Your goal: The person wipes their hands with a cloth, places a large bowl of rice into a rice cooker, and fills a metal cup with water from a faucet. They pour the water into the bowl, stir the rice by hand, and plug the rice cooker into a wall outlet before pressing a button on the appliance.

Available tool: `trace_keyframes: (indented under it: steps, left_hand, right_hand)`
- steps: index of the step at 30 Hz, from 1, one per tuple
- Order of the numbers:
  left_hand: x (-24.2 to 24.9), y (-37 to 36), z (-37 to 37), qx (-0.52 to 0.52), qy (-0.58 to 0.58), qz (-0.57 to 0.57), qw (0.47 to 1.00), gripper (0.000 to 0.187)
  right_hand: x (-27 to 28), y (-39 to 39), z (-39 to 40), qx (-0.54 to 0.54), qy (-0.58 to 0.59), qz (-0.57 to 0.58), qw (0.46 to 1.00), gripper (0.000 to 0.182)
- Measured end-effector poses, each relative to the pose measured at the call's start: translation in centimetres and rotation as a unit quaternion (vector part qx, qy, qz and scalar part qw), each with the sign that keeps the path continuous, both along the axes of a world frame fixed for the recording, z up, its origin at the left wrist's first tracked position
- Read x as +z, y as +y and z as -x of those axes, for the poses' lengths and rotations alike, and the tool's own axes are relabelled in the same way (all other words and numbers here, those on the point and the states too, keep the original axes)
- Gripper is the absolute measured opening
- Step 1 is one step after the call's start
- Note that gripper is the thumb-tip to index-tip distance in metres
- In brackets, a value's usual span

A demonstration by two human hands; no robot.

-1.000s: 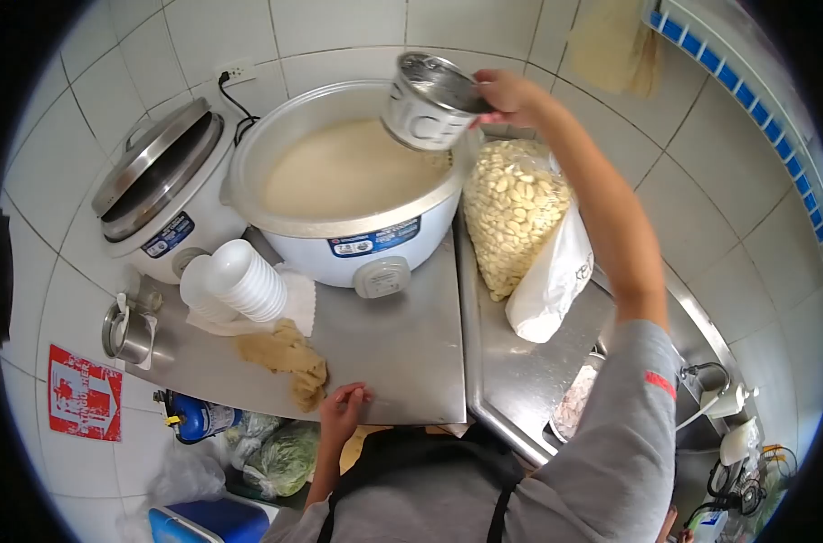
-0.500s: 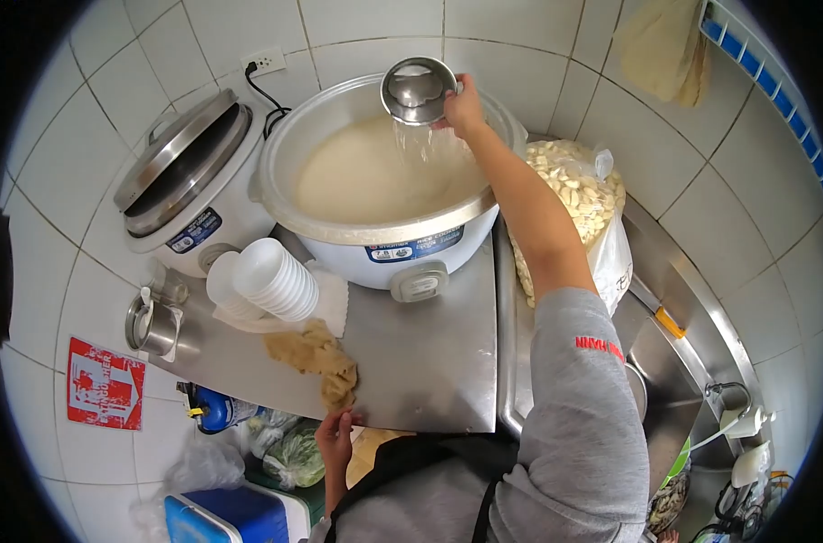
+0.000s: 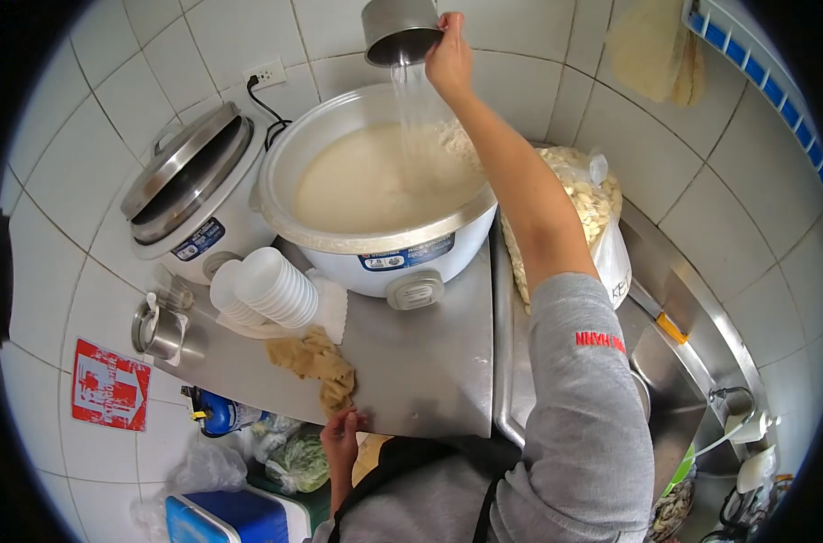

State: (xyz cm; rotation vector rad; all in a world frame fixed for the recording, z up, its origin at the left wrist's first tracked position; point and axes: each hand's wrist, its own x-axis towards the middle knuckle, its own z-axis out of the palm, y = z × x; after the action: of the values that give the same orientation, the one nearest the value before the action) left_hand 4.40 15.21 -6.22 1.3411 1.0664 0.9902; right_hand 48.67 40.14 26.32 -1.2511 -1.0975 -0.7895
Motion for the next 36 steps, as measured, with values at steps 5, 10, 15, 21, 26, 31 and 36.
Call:
trace_keyframes:
  steps: [5,10,15,21,26,31,36]
  left_hand:
    - [1.0,-1.2,-0.2,-0.018,0.006,-0.003,1.0,0.016]
    - [0.5,-2.2,0.3,-0.046,0.026,-0.022,0.998,0.016]
    - [0.8,-3.6,-0.4,-0.077,0.019,-0.018,0.997,0.016]
    - [0.8,-5.3,-2.7,-0.176,0.025,-0.018,0.984,0.018]
    - [0.2,-7.8,-6.7,-0.257,0.037,-0.032,0.965,0.015]
    - [1.3,-12.1,-13.1,-0.379,0.059,-0.052,0.922,0.016]
    - [1.4,-19.1,-19.5,-0.456,0.058,-0.038,0.887,0.017]
  right_hand:
    - [1.0,-1.8,0.5,-0.02,-0.034,0.055,0.998,0.036]
    - [-1.4,-3.2,1.0,-0.006,0.135,0.239,0.962,0.038]
    - [-3.1,-9.4,-2.2,0.123,0.333,0.289,0.889,0.036]
    - [-1.2,-28.3,-5.8,0.11,0.354,0.398,0.839,0.037]
    - [-0.7,-51.2,-4.3,-0.091,0.332,0.442,0.828,0.038]
    - [-3.1,-73.7,-2.7,-0.295,0.406,0.5,0.706,0.04]
    - [-9.9,-91.7,-3.9,-0.413,0.56,0.43,0.575,0.04]
